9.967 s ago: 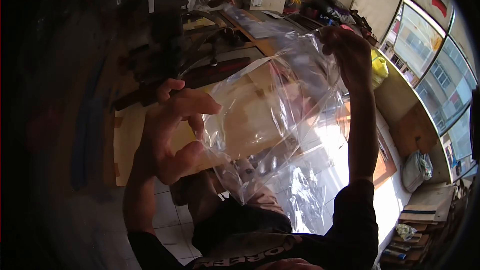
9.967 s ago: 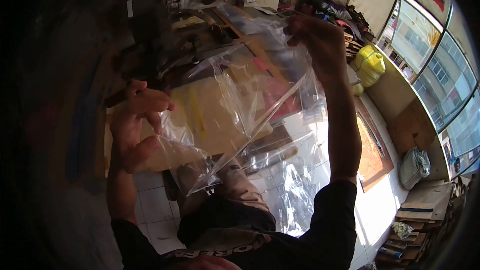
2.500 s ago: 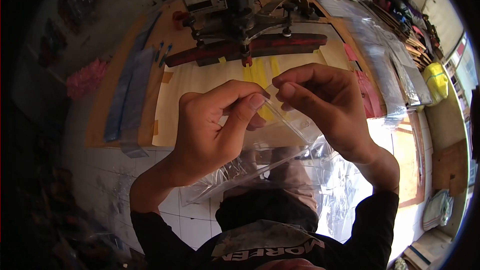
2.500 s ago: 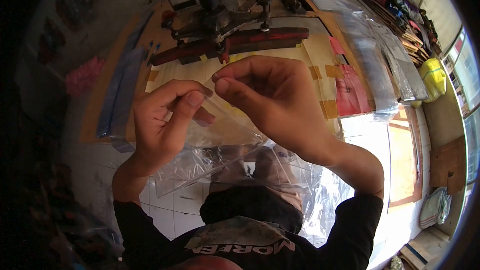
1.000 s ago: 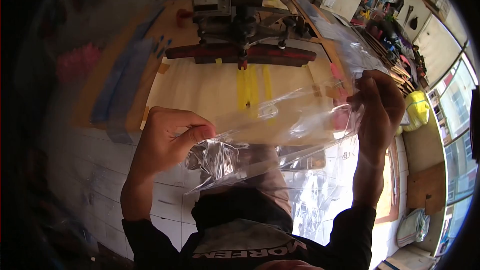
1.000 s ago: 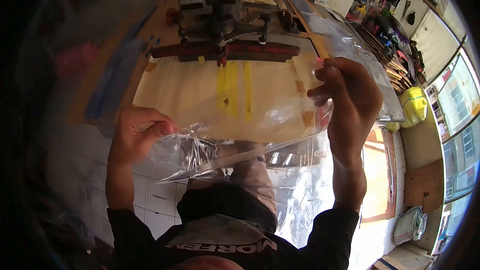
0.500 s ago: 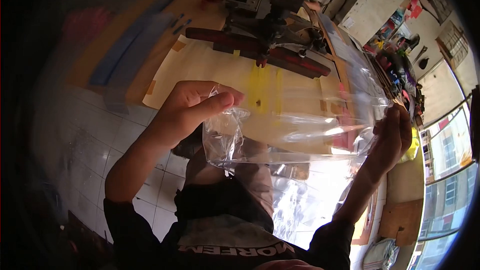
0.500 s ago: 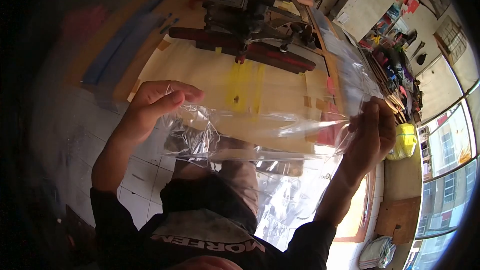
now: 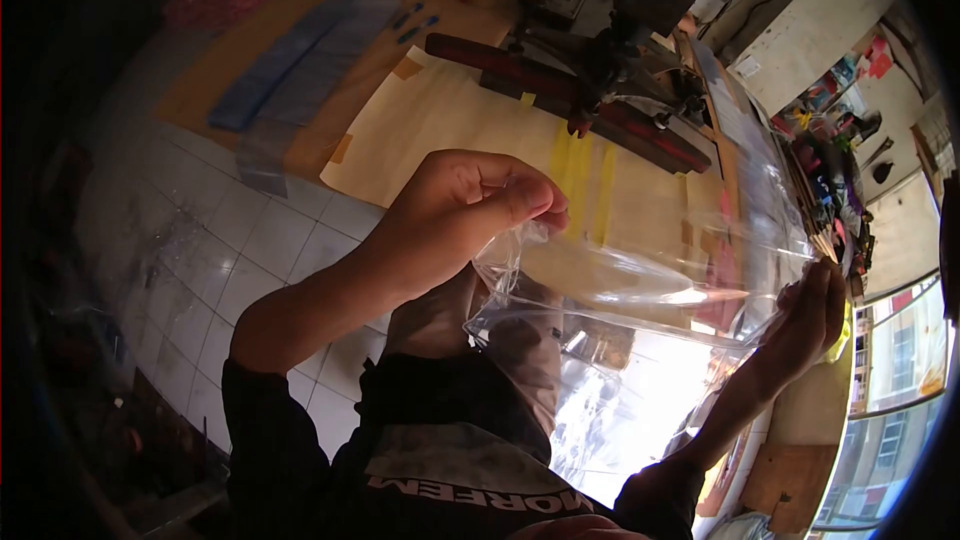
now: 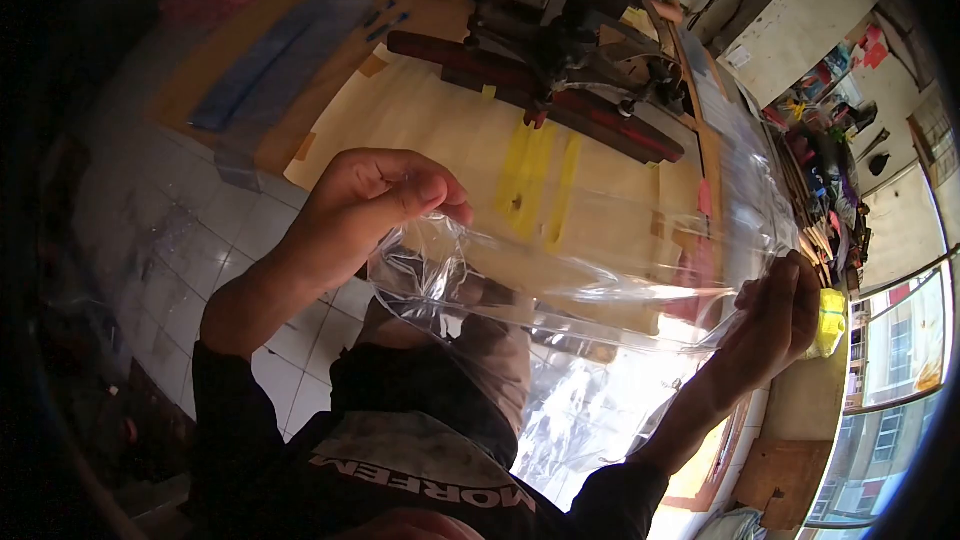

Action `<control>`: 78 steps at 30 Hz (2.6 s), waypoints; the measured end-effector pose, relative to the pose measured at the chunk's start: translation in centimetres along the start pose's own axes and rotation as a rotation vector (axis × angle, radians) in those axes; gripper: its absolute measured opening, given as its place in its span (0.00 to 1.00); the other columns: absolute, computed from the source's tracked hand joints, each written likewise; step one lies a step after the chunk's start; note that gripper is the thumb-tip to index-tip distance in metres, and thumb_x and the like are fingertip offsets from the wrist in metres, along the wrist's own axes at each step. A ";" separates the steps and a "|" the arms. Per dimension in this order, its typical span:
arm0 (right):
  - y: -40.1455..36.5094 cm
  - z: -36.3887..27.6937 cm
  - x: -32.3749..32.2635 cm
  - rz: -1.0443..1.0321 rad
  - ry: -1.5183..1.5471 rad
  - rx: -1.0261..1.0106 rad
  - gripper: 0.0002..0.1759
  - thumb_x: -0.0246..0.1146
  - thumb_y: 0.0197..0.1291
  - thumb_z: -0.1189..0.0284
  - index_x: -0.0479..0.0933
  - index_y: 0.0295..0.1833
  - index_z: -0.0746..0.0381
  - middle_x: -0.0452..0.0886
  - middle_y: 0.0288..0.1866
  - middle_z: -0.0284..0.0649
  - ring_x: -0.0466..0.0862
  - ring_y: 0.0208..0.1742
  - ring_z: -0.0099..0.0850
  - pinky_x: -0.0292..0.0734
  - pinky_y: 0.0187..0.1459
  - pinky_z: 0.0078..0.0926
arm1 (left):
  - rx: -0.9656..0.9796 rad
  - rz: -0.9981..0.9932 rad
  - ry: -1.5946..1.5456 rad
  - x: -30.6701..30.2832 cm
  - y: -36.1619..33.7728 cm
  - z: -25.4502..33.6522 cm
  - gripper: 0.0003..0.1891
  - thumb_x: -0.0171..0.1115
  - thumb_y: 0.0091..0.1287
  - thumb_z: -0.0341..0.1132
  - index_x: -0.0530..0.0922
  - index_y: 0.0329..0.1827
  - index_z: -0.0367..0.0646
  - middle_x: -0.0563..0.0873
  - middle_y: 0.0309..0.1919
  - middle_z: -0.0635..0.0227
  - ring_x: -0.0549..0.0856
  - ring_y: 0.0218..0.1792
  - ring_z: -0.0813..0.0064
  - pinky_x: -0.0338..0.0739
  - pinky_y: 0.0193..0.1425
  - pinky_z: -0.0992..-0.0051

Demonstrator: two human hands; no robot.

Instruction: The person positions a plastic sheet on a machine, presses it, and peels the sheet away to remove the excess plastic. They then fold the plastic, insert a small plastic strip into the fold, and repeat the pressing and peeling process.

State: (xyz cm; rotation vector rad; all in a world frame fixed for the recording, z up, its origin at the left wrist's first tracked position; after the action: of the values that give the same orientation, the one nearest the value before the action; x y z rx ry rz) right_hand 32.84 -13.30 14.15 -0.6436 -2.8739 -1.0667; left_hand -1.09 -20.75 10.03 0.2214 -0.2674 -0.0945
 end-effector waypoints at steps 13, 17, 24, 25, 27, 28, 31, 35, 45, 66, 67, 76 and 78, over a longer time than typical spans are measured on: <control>0.3 2.1 -1.1 -0.044 0.054 0.053 0.09 0.60 0.63 0.74 0.78 0.45 0.67 0.79 0.31 0.33 0.72 0.23 0.15 0.65 0.23 0.12 | -0.071 -0.209 -0.072 -0.4 0.8 0.1 0.11 0.61 0.66 0.32 0.80 0.45 0.33 0.86 0.38 0.55 0.86 0.44 0.66 0.78 0.53 0.70; 0.2 2.2 -0.4 0.007 -0.029 0.073 0.08 0.60 0.64 0.72 0.78 0.44 0.65 0.73 0.27 0.28 0.69 0.25 0.14 0.63 0.27 0.12 | -0.024 -0.290 -0.132 -1.0 1.0 -0.3 0.13 0.61 0.65 0.34 0.80 0.46 0.32 0.86 0.39 0.54 0.86 0.45 0.61 0.78 0.54 0.68; 0.0 2.5 0.3 0.017 -0.051 0.052 0.08 0.58 0.66 0.68 0.78 0.41 0.62 0.66 0.22 0.23 0.64 0.24 0.13 0.57 0.26 0.13 | -0.009 -0.187 -0.199 -1.2 1.0 -1.1 0.15 0.62 0.65 0.37 0.80 0.47 0.33 0.86 0.41 0.56 0.86 0.45 0.61 0.77 0.55 0.67; -0.2 2.3 0.5 0.012 -0.049 0.054 0.08 0.58 0.66 0.68 0.78 0.41 0.62 0.66 0.22 0.23 0.64 0.24 0.13 0.57 0.26 0.13 | -0.015 -0.114 -0.270 -1.3 0.9 -1.3 0.15 0.61 0.65 0.38 0.79 0.47 0.34 0.86 0.41 0.57 0.86 0.45 0.62 0.77 0.55 0.68; -0.6 2.1 0.8 0.078 -0.060 0.065 0.08 0.58 0.66 0.69 0.78 0.40 0.61 0.67 0.23 0.23 0.64 0.24 0.13 0.57 0.26 0.13 | -0.009 -0.102 -0.229 -1.2 0.6 -1.2 0.14 0.60 0.66 0.38 0.79 0.47 0.35 0.86 0.40 0.57 0.86 0.45 0.63 0.78 0.53 0.69; -0.7 2.1 0.9 0.075 -0.060 0.068 0.08 0.58 0.66 0.69 0.78 0.40 0.61 0.67 0.23 0.23 0.64 0.24 0.13 0.57 0.26 0.13 | -0.006 -0.096 -0.191 -1.2 0.5 -1.1 0.14 0.60 0.67 0.38 0.79 0.47 0.36 0.86 0.40 0.58 0.86 0.46 0.64 0.78 0.51 0.71; -1.0 2.0 1.0 0.110 -0.019 0.076 0.08 0.58 0.66 0.69 0.77 0.40 0.61 0.67 0.23 0.24 0.64 0.24 0.14 0.57 0.26 0.13 | -0.049 -0.100 -0.125 -1.1 0.0 0.1 0.12 0.57 0.69 0.38 0.79 0.45 0.38 0.86 0.39 0.60 0.85 0.47 0.64 0.76 0.54 0.70; -1.7 1.7 1.1 0.088 0.018 -0.049 0.07 0.57 0.65 0.72 0.77 0.40 0.64 0.71 0.26 0.29 0.67 0.24 0.16 0.61 0.27 0.13 | -0.078 -0.042 -0.105 -1.2 0.2 0.1 0.10 0.54 0.71 0.36 0.79 0.45 0.40 0.85 0.42 0.61 0.83 0.51 0.65 0.72 0.58 0.69; -7.6 -2.4 -0.2 0.131 -0.057 -0.593 0.06 0.52 0.65 0.79 0.74 0.43 0.70 0.76 0.28 0.43 0.74 0.23 0.26 0.73 0.21 0.19 | -0.605 0.099 0.251 -1.9 -1.9 3.3 0.09 0.45 0.74 0.39 0.73 0.45 0.48 0.81 0.47 0.68 0.79 0.54 0.72 0.68 0.57 0.72; -9.2 2.7 0.4 -0.028 0.262 0.122 0.06 0.55 0.68 0.72 0.74 0.42 0.63 0.78 0.34 0.33 0.75 0.26 0.15 0.73 0.27 0.15 | 0.744 0.597 0.752 0.8 -4.3 -3.6 0.04 0.53 0.70 0.27 0.73 0.44 0.37 0.81 0.27 0.65 0.81 0.25 0.76 0.75 0.30 0.79; -9.3 2.9 0.6 0.019 0.216 0.109 0.06 0.56 0.67 0.72 0.74 0.42 0.63 0.78 0.34 0.34 0.75 0.25 0.15 0.72 0.25 0.15 | 0.743 0.593 0.746 0.8 -3.8 -4.1 0.04 0.53 0.70 0.27 0.73 0.44 0.37 0.81 0.27 0.65 0.81 0.25 0.76 0.75 0.30 0.79; -8.5 3.5 1.7 0.192 0.125 0.013 0.05 0.58 0.65 0.72 0.76 0.39 0.63 0.72 0.23 0.29 0.66 0.16 0.14 0.63 0.16 0.11 | 0.722 0.616 0.455 1.2 -1.9 -4.7 0.06 0.57 0.68 0.28 0.76 0.34 0.33 0.75 0.17 0.72 0.71 0.15 0.86 0.64 0.20 0.84; -8.1 3.7 1.8 0.198 0.130 0.024 0.05 0.59 0.65 0.72 0.76 0.39 0.63 0.71 0.22 0.29 0.64 0.15 0.14 0.60 0.15 0.10 | 0.666 0.580 0.376 1.1 -1.7 -4.4 0.08 0.57 0.69 0.30 0.76 0.34 0.33 0.75 0.17 0.72 0.71 0.16 0.86 0.65 0.21 0.83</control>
State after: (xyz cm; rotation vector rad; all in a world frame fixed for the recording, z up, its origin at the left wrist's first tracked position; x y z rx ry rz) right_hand 28.61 -15.80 6.54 -0.8052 -2.6443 -1.0046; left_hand 1.07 -21.66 5.82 0.8026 0.0292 0.6167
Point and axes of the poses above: each hand's wrist, its own y-axis towards the middle knuckle, its own x-axis out of the palm, z = x × y, the point moved 2 cm from there along y, towards the middle knuckle
